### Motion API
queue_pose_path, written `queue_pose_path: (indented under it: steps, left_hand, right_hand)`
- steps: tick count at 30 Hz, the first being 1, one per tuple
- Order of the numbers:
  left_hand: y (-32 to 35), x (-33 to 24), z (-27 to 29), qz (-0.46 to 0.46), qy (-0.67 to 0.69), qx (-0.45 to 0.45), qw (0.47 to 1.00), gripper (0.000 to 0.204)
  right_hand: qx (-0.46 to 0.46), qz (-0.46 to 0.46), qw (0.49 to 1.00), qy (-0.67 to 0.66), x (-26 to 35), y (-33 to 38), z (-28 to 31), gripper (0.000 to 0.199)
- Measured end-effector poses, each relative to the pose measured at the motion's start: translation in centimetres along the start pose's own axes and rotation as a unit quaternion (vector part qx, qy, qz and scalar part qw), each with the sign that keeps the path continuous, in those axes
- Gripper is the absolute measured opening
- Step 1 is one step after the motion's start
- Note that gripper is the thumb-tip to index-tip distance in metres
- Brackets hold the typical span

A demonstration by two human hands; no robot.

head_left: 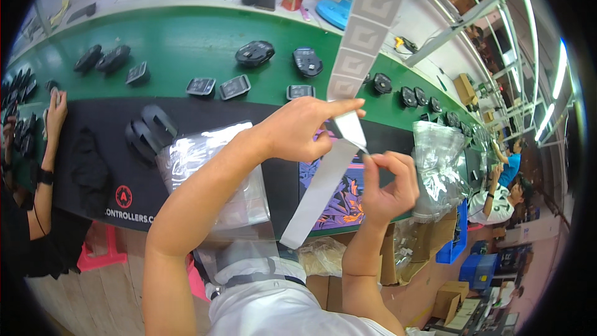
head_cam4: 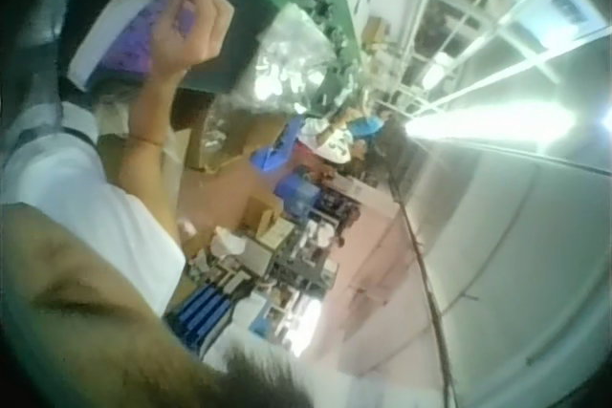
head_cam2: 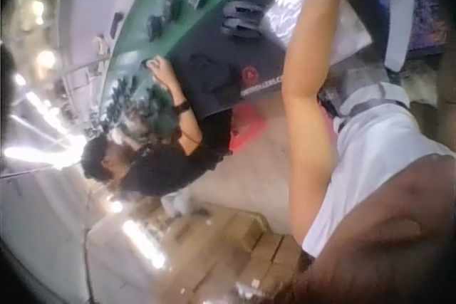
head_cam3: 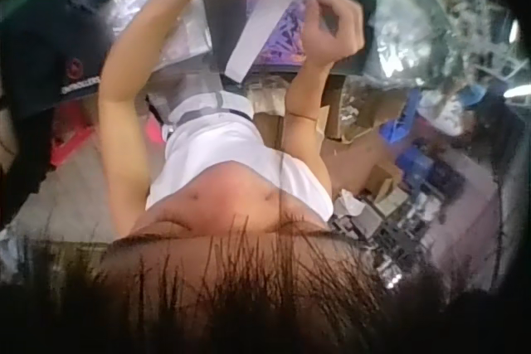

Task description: Placing electronic components into plastic trays and bags, then labeling them.

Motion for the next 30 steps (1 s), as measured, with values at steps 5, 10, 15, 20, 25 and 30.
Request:
queue_pose_path:
  steps: [5, 10, 15, 20, 25, 30]
  left_hand:
    - [-1.3, -0.2, -0.1, 0.025, -0.036, -0.003, 0.999, 0.072]
    - [-1.5, 1.2, -1.2, -0.048, -0.094, -0.104, 0.989, 0.067]
    - [-1.2, 1.1, -0.9, -0.025, -0.115, -0.098, 0.988, 0.061]
    - [-1.2, 1.2, -1.4, -0.030, -0.116, -0.105, 0.987, 0.057]
    - [-1.2, 1.2, -1.3, -0.038, -0.125, -0.109, 0.985, 0.055]
    - [-1.4, 1.3, -1.6, -0.027, -0.138, -0.116, 0.983, 0.054]
  right_hand:
    - [-0.112, -0.054, 0.966, -0.225, -0.4, 3.5, 3.8, 0.017]
    - [0.242, -0.148, 0.924, -0.256, 6.0, 6.0, 2.4, 0.016]
    - [0.425, -0.216, 0.843, -0.249, 8.1, 8.7, -0.1, 0.017]
    - [0.451, -0.170, 0.846, -0.228, 8.1, 7.8, -0.6, 0.018]
    - [0.490, -0.153, 0.832, -0.211, 8.3, 7.2, -1.0, 0.017]
    - [0.516, -0.152, 0.817, -0.209, 8.1, 7.2, -0.9, 0.016]
Point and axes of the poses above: each hand's wrist, its own y-axis away from the middle knuckle, its own z-axis out of the back of the hand, x = y × z, the point moved 1 cm from there along -y, towards the middle knuckle, and after that the axes turned 1 degree about y, right-handed, at the moved point
